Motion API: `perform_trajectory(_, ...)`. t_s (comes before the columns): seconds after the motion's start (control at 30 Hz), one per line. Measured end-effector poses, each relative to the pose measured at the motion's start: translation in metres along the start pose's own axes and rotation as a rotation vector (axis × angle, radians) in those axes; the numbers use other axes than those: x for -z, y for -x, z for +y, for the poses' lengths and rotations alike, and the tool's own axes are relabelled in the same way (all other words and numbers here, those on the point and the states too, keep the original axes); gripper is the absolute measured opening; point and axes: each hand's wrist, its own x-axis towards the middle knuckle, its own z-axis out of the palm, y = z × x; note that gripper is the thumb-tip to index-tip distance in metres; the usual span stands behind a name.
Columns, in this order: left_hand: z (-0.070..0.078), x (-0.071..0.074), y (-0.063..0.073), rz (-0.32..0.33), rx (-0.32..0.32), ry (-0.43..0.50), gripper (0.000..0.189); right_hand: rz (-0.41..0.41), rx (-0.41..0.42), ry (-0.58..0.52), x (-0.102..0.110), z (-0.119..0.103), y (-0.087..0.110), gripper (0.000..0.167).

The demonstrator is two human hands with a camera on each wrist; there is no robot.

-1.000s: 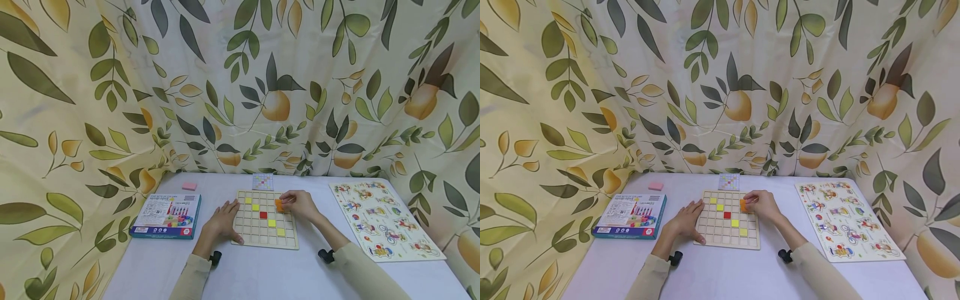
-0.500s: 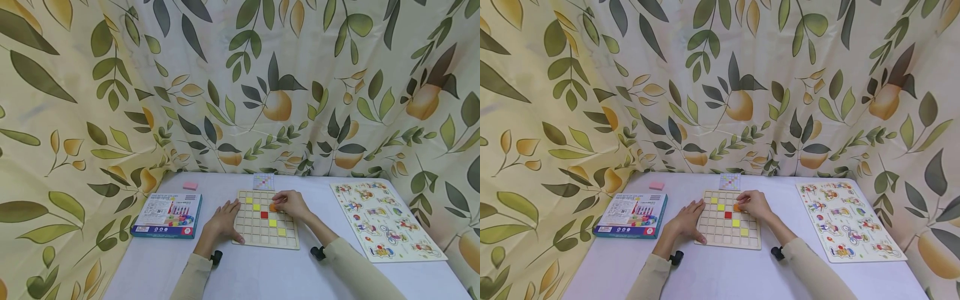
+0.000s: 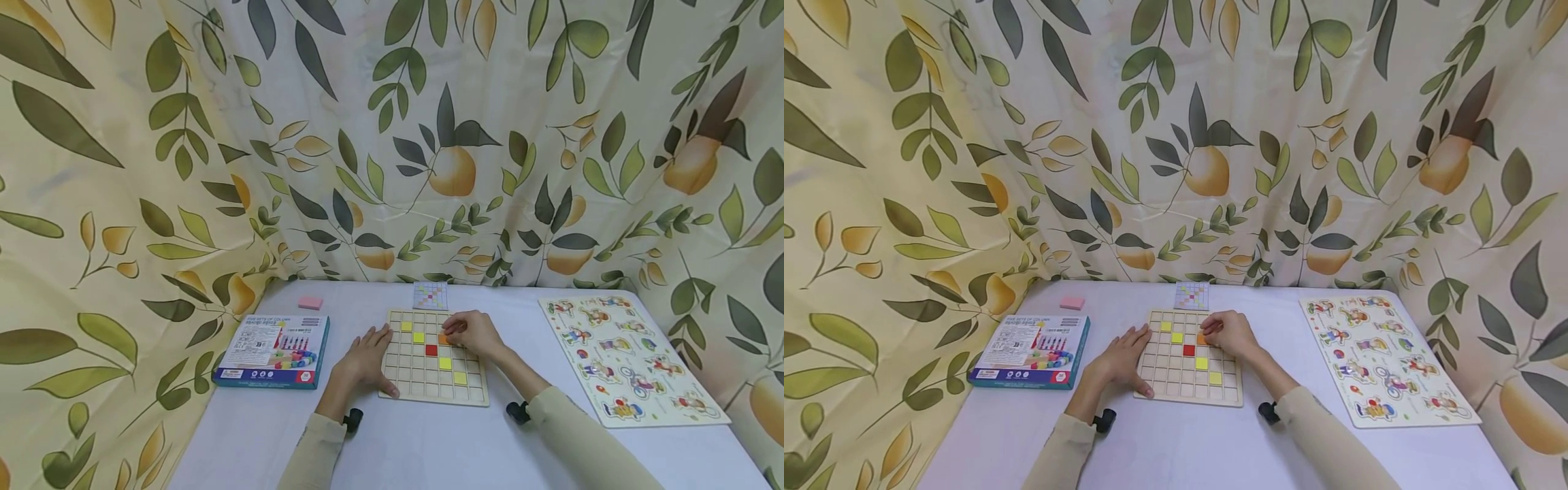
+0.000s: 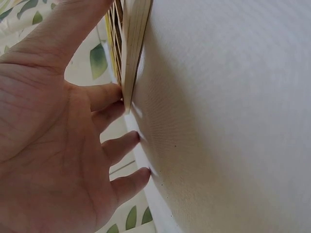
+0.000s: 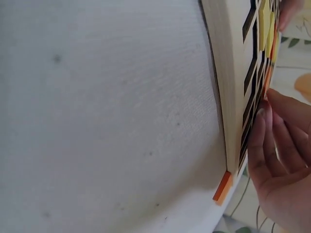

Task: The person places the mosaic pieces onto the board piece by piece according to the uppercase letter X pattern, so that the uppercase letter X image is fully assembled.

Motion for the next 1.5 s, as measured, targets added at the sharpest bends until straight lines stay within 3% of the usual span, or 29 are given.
perform_trajectory(0.37,-0.003,-0.004,-0.004,-0.009,0.010,-0.021,0.135,0.159,-0.018,0.022,0.027,0.017,0.013,0.017)
perform_trajectory(0.7,-0.003,-0.003,-0.003,-0.004,0.018,-0.004,0.133,0.149,-0.070,0.103,0.049,0.037,0.019,0.018)
perform_trajectory(1.0,-0.003,-0.003,-0.002,0.006,-0.002,-0.003,0.135,0.104,-0.043,0.218,0.051,0.046,0.023,0.029)
perform_trajectory(1.5,-0.002,-0.003,-0.002,0.000,0.009,-0.010,0.134,0.171,-0.036,0.119,0.057,0.035,0.024,0.024)
